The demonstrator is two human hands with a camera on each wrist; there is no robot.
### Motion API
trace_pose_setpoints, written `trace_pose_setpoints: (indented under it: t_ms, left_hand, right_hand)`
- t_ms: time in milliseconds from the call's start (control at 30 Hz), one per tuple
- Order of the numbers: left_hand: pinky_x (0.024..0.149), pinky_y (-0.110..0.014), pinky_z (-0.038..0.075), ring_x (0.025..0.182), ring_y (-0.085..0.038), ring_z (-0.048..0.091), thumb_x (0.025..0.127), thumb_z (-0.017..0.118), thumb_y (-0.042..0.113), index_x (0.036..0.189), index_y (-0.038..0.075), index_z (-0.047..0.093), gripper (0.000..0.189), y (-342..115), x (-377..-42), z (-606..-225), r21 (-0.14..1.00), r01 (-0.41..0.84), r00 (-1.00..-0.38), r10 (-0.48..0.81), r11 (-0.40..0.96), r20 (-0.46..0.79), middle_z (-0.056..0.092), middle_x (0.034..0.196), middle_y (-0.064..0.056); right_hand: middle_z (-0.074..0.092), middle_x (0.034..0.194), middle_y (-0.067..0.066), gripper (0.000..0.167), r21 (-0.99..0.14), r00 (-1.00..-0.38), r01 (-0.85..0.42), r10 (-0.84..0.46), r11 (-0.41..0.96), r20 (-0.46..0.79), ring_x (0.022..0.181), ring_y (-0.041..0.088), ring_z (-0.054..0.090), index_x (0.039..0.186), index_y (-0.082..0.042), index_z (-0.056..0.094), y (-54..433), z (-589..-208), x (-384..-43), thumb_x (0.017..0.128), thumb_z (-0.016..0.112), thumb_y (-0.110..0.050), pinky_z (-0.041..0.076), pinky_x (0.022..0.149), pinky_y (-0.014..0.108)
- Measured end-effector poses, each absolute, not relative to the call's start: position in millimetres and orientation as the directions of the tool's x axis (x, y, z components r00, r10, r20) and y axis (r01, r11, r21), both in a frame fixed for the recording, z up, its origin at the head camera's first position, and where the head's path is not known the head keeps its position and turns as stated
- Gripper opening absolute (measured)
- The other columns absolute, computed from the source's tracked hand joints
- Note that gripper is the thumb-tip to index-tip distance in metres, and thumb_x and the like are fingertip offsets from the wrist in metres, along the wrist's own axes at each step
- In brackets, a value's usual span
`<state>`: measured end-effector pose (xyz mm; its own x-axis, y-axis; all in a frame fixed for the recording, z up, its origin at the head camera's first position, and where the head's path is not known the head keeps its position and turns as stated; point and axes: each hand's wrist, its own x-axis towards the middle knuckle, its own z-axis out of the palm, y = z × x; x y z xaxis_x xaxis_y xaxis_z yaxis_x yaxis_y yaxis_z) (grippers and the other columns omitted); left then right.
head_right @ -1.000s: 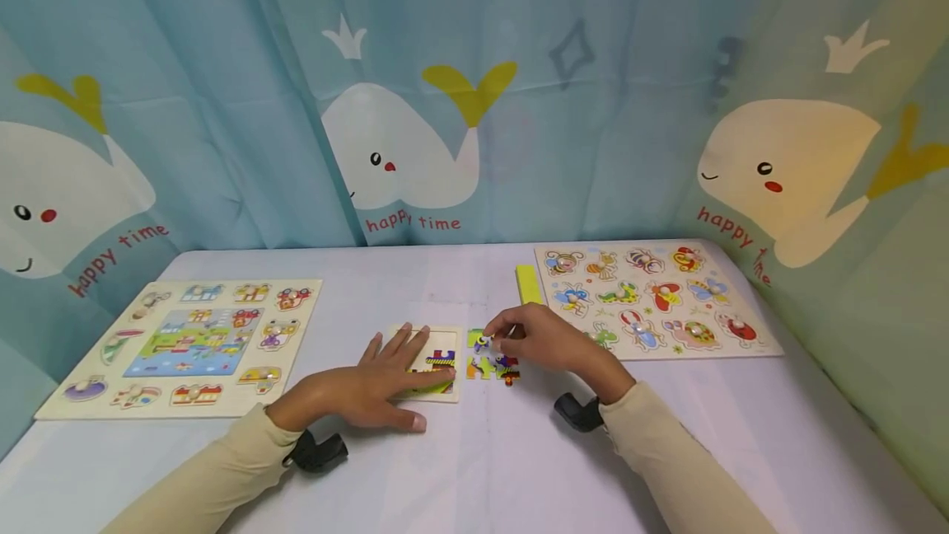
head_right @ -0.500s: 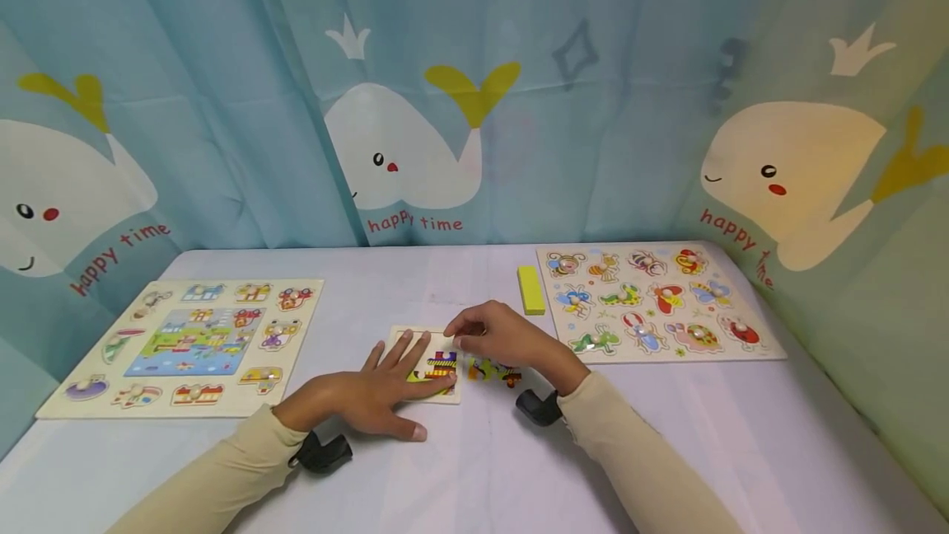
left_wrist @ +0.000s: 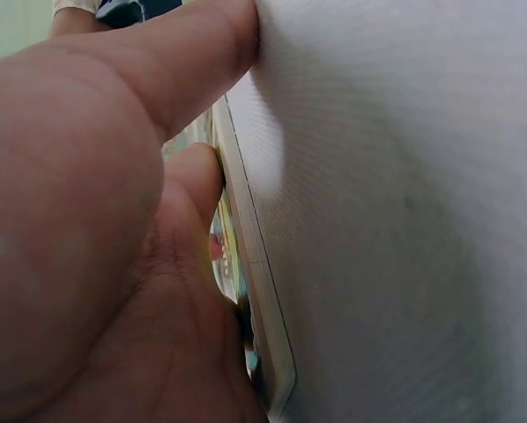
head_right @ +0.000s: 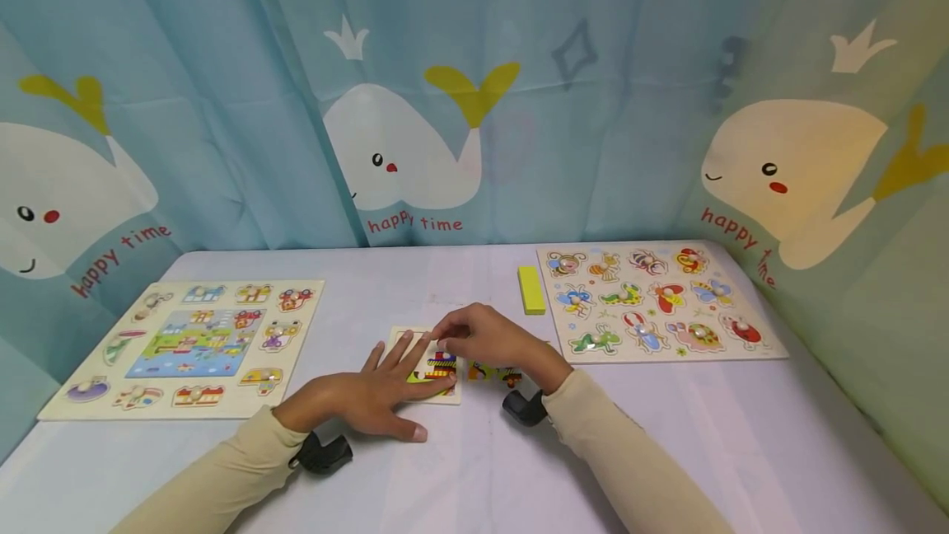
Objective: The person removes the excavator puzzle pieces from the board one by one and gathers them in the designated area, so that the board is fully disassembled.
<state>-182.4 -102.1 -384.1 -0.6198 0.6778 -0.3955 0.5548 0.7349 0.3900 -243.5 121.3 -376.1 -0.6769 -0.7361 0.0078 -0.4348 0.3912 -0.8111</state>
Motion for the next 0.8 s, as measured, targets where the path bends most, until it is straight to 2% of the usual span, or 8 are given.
trace_pose_setpoints:
  t_ms: [233,500,667,800]
  left_hand:
    - [0.107,-0.063,-0.01,0.141,-0.031,-0.028,0.094,0.051,0.06,0.155,0.039,0.022,0.07,-102.8,-182.5,-384.5,0.393,0.549,-0.623,0.674,0.738,-0.397,-0.018,0.16,-0.01]
    - [0.108,-0.062,-0.01,0.141,-0.03,-0.028,0.093,0.051,0.061,0.154,0.04,0.022,0.071,-102.8,-182.8,-385.8,0.393,0.545,-0.63,0.671,0.741,-0.392,-0.019,0.16,-0.008]
    - [0.108,-0.061,-0.01,0.141,-0.03,-0.027,0.093,0.051,0.061,0.154,0.041,0.023,0.07,-102.4,-182.7,-385.2,0.394,0.547,-0.627,0.673,0.739,-0.393,-0.014,0.161,-0.009]
    - [0.108,-0.062,-0.01,0.141,-0.03,-0.027,0.093,0.051,0.061,0.154,0.041,0.022,0.07,-102.3,-183.0,-385.4,0.389,0.549,-0.627,0.672,0.74,-0.393,-0.019,0.16,-0.008]
  right_hand:
    - [0.068,0.107,0.011,0.019,-0.821,-0.682,-0.424,-0.731,0.382,0.012,0.095,0.018,0.063,0.112,0.002,0.068,117.4,-379.9,-244.1,0.095,0.058,-0.002,0.05,0.081,0.03]
    - [0.068,0.1,0.011,0.019,-0.848,-0.684,-0.406,-0.729,0.341,0.035,0.087,0.02,0.064,0.111,0.004,0.068,114.4,-379.9,-243.3,0.093,0.06,0.003,0.051,0.075,0.028]
    - [0.069,0.093,0.007,0.018,-0.847,-0.669,-0.405,-0.743,0.346,0.016,0.083,0.015,0.062,0.11,0.006,0.068,112.9,-376.9,-241.4,0.092,0.062,0.003,0.05,0.075,0.027]
    - [0.07,0.092,0.003,0.014,-0.811,-0.668,-0.431,-0.744,0.395,-0.007,0.076,0.01,0.06,0.104,0.003,0.07,112.8,-375.9,-240.1,0.093,0.063,-0.001,0.049,0.07,0.025]
